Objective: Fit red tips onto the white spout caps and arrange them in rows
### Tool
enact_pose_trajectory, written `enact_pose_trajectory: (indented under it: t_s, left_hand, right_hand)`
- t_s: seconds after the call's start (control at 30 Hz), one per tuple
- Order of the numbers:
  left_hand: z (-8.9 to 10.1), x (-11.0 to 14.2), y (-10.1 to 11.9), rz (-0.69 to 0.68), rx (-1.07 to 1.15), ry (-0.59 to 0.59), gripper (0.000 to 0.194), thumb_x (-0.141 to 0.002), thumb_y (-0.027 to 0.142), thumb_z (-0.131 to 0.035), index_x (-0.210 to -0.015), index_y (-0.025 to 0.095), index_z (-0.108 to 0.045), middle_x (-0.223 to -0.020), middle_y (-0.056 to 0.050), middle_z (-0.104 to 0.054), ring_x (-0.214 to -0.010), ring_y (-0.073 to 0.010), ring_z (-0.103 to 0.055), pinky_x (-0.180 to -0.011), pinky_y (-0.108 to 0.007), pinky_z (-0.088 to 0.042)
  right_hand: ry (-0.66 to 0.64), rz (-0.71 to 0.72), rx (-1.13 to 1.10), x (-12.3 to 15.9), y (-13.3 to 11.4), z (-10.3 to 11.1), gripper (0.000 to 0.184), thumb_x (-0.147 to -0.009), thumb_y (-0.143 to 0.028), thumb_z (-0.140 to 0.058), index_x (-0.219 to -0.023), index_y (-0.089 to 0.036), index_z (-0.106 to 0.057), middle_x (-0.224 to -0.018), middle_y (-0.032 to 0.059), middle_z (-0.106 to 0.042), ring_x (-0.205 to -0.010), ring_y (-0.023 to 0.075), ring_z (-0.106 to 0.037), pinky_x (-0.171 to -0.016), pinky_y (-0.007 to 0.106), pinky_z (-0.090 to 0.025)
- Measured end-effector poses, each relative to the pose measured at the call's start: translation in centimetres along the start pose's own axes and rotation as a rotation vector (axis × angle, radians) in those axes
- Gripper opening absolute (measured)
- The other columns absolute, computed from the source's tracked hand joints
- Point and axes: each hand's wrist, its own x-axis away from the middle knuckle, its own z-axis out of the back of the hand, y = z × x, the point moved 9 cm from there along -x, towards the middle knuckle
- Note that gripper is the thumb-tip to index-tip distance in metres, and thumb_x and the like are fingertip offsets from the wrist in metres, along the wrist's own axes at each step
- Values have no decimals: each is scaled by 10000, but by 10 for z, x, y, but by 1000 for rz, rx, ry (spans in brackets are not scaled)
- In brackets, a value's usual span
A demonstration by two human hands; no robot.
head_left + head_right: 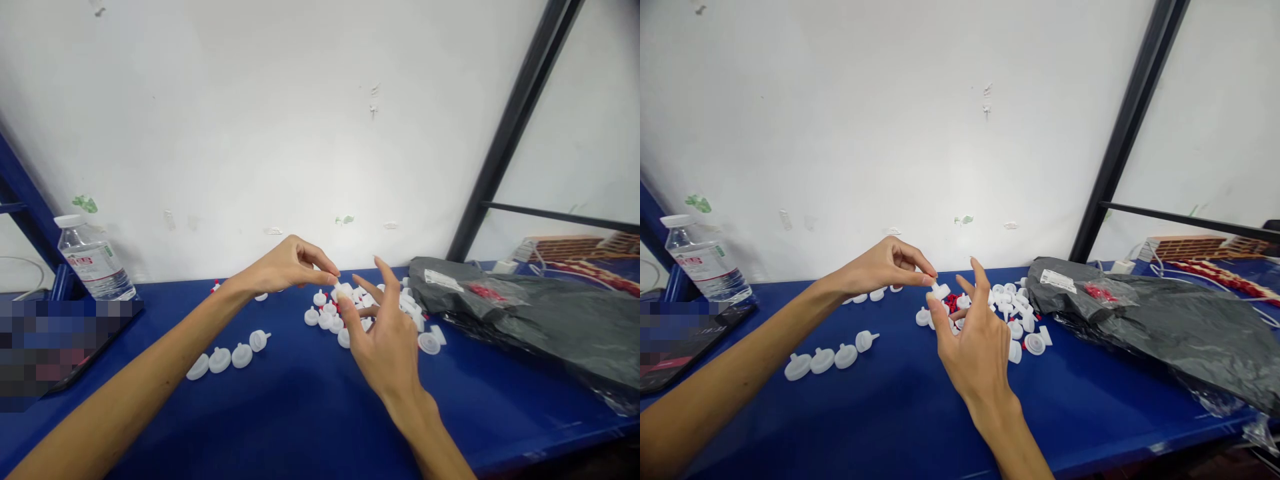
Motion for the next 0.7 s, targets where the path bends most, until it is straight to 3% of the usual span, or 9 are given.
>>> enact_pose_trajectory:
  t_s: [0.17,0.27,0.5,0.7]
  left_hand:
    - [33,-1,-29,38,-431,141,143,-797,266,-709,-849,170,-802,-707,-24,-723,-554,-104,-545,-539,-230,-394]
    - [37,-4,-70,141,-594,85,161,-784,219,-656,-858,195,-796,-849,-27,-763,-695,-151,-638,-618,-241,-442]
    - [33,-4,-137,264,-635,-27,200,-697,165,-663,-841,212,-793,-873,-24,-771,-804,-194,-691,-670,-244,-468]
    - [37,1,-155,366,-649,-54,228,-704,183,-629,-877,192,-778,-865,-34,-775,-691,-164,-690,-591,-217,-459]
  right_hand:
    - [-11,-23,-97,0,-4,4,620,-962,-474,-541,-1500,-248,-333,-1324,148,-671,-632,192,-738,-588,329,-578]
    - [-23,-36,-136,0,-3,3,591,-963,-453,-545,-1484,-250,-353,-1308,144,-679,-640,190,-738,-587,326,-584]
    - [-6,-34,-177,2,4,-1,503,-991,-403,-502,-1466,-287,-384,-1297,114,-686,-709,194,-747,-647,338,-598]
    - [-39,-24,-144,1,4,-5,395,-1015,-379,-451,-1399,-288,-450,-1295,91,-685,-709,181,-742,-617,309,-571]
